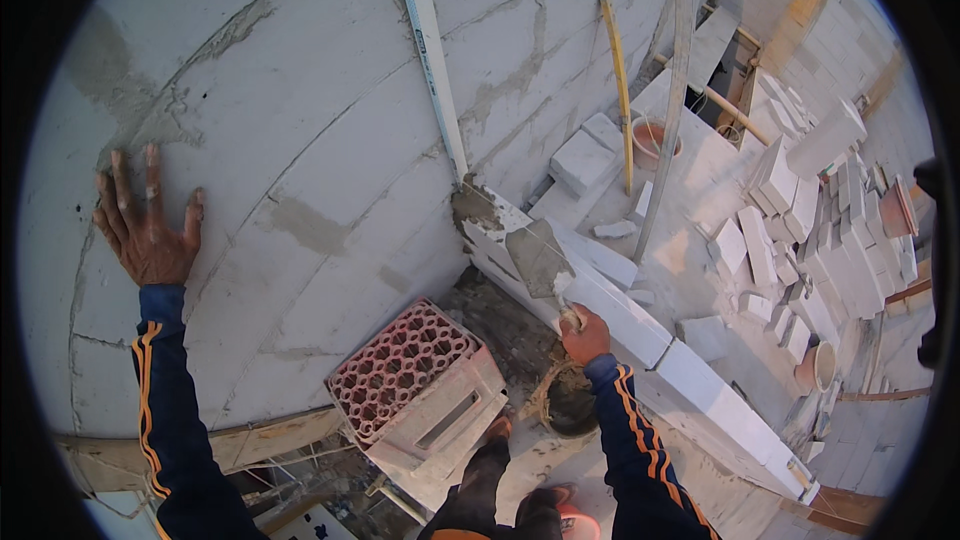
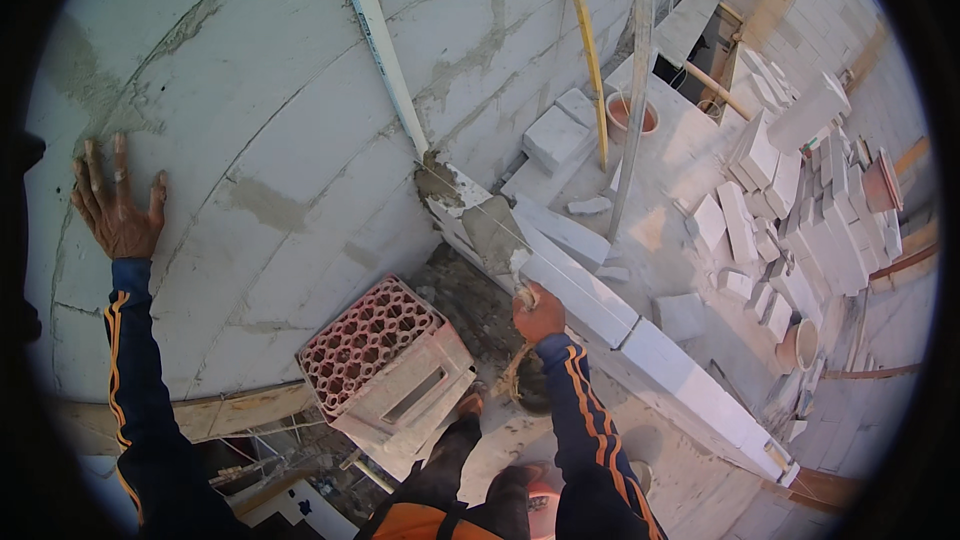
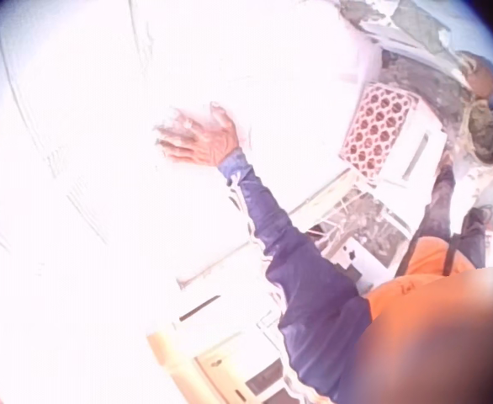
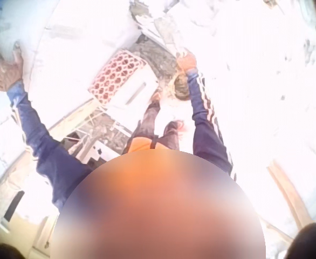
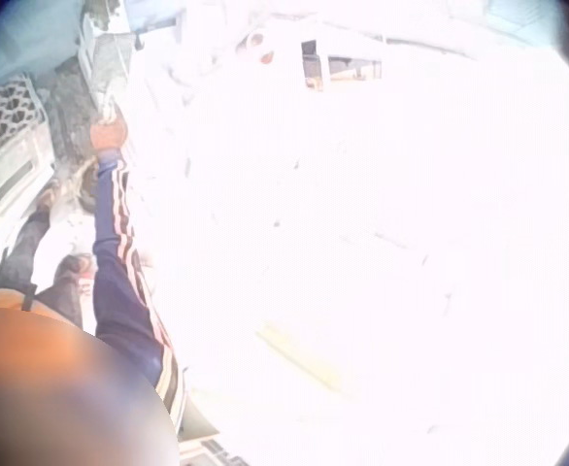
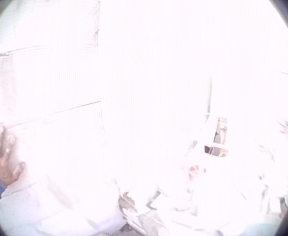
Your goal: The person scoops mortar from a bucket with a trowel and applies it to a vertical wall surface. They smooth the mortar along the wall and repeatedly return to the bucket for more material.
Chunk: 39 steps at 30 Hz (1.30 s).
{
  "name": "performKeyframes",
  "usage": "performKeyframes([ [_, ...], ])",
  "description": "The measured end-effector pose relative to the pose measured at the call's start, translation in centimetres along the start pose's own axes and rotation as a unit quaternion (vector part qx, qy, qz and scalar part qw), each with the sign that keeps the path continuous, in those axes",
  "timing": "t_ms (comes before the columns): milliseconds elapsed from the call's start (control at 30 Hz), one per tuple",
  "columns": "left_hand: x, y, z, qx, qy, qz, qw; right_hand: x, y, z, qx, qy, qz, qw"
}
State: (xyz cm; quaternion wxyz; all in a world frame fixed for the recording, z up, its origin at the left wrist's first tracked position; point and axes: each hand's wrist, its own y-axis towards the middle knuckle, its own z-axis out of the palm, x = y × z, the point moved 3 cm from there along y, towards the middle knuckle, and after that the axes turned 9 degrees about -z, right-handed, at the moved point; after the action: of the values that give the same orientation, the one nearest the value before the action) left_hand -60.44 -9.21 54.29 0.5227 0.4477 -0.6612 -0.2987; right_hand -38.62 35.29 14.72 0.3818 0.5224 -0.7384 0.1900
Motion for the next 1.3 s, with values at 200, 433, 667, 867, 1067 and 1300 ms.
performKeyframes([
  [200,0.3,-0.4,1.0,-0.008,0.005,0.014,1.000,6.0,11.2,6.7,0.027,-0.177,-0.034,0.983],
  [433,0.3,-0.3,1.2,-0.017,0.030,0.027,0.999,5.4,8.1,6.4,0.021,-0.275,-0.027,0.961],
  [667,0.4,-0.1,1.2,-0.003,0.032,0.022,0.999,4.7,3.3,5.0,0.016,-0.231,0.039,0.972],
  [867,0.3,-0.1,1.0,0.008,0.029,0.018,0.999,5.5,4.4,6.0,-0.038,-0.193,0.054,0.979],
  [1067,0.3,-0.2,0.9,0.016,0.030,0.014,0.999,7.5,8.2,9.4,0.039,-0.065,0.200,0.977],
  [1300,0.0,0.1,0.8,0.001,0.036,0.018,0.999,8.9,11.0,12.1,0.035,-0.048,0.252,0.966],
])
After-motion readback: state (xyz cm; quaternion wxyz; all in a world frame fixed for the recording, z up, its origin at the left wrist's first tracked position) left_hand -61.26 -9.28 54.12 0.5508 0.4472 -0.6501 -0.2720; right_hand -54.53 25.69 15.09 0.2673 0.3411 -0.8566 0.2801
